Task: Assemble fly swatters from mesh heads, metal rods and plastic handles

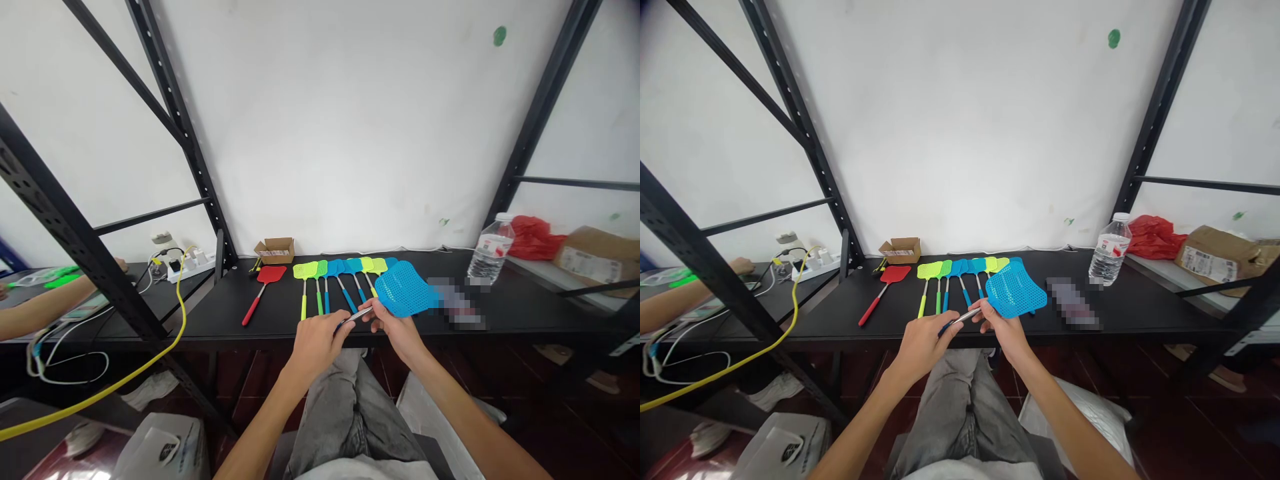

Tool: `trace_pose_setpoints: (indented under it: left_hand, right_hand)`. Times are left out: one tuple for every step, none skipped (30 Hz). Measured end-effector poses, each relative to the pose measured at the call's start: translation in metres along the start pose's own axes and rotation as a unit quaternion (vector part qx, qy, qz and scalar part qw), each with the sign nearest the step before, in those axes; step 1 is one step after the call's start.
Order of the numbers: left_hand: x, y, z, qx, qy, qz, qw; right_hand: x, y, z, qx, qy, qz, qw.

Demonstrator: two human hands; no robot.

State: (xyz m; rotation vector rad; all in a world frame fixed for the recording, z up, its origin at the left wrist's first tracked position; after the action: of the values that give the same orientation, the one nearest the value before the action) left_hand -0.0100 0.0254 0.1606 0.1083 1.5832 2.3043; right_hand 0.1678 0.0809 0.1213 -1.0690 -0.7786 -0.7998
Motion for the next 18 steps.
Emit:
trace_pose_setpoints:
  left_hand:
    - [0.0, 0.0, 0.0, 0.001, 0.001, 0.003, 1.0]
    - [0.0, 0.0, 0.0, 0.003, 0.001, 0.005, 1.0]
    - [0.0, 0.0, 0.0, 0.005, 0.0, 0.008, 1.0]
    - [0.0, 0.0, 0.0, 0.009, -0.002, 0.011, 1.0]
    - [0.001, 0.001, -0.001, 0.013, -0.004, 0.013, 1.0]
    - [0.001, 0.002, -0.001, 0.017, -0.007, 0.013, 1.0]
    - [0.002, 0.002, -0.001, 0.019, -0.01, 0.013, 1.0]
    - [0.003, 0.003, -0.001, 0.019, -0.013, 0.011, 1.0]
    - [0.004, 0.003, -0.001, 0.017, -0.016, 0.009, 1.0]
    - [0.005, 0.004, -0.001, 0.013, -0.019, 0.007, 1.0]
    - [0.006, 0.004, -0.001, 0.008, -0.02, 0.006, 1.0]
    - [0.007, 0.004, 0.0, 0.001, -0.021, 0.005, 1.0]
    - [0.008, 0.003, 0.0, -0.007, -0.022, 0.006, 1.0]
    - [0.009, 0.002, 0.001, -0.015, -0.022, 0.007, 1.0]
    - [0.01, 0.0, 0.002, -0.023, -0.021, 0.01, 0.999]
    - [0.012, -0.002, 0.002, -0.031, -0.021, 0.013, 0.999]
    - [0.013, -0.004, 0.003, -0.039, -0.02, 0.018, 0.999]
    - [0.015, -0.006, 0.004, -0.045, -0.019, 0.024, 0.999]
  right_hand:
    - [0.0, 0.0, 0.0, 0.001, 0.001, 0.0, 1.0]
    - [0.001, 0.0, 0.0, 0.002, 0.002, 0.0, 1.0]
    - [0.001, 0.0, 0.0, 0.003, 0.001, 0.0, 1.0]
    - [0.002, 0.0, 0.001, 0.004, 0.002, 0.0, 1.0]
    - [0.002, 0.001, 0.001, 0.004, 0.002, 0.0, 1.0]
    - [0.002, 0.001, 0.001, 0.003, 0.002, -0.001, 1.0]
    - [0.002, 0.002, 0.001, 0.002, 0.001, -0.003, 1.0]
    - [0.003, 0.002, 0.002, 0.001, 0.0, -0.006, 1.0]
    - [0.003, 0.002, 0.002, -0.002, -0.002, -0.008, 1.0]
    - [0.003, 0.003, 0.002, -0.005, -0.004, -0.01, 1.0]
    - [0.003, 0.003, 0.002, -0.01, -0.004, -0.011, 1.0]
    - [0.002, 0.003, 0.003, -0.016, -0.003, -0.01, 1.0]
    - [0.002, 0.004, 0.003, -0.025, -0.001, -0.007, 1.0]
    - [0.001, 0.004, 0.004, -0.035, 0.0, -0.005, 0.999]
    - [0.0, 0.006, 0.005, -0.047, -0.001, -0.001, 0.999]
    - [-0.001, 0.007, 0.006, -0.059, -0.004, 0.004, 0.998]
    - [-0.003, 0.009, 0.007, -0.072, -0.008, 0.009, 0.997]
    - [-0.004, 0.011, 0.008, -0.083, -0.013, 0.014, 0.996]
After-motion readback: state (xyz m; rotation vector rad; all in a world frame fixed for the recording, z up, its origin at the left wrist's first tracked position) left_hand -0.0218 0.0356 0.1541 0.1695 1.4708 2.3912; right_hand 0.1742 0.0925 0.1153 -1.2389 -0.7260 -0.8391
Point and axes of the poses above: each hand's wrist, its own z-axis towards the middle knuckle, its own y-axis out of the back of the hand, x = y × z, the point moved 1 cm from there along z, towards the middle knuckle, and after that the axes turned 10 degrees about z, right-handed, at the moved point
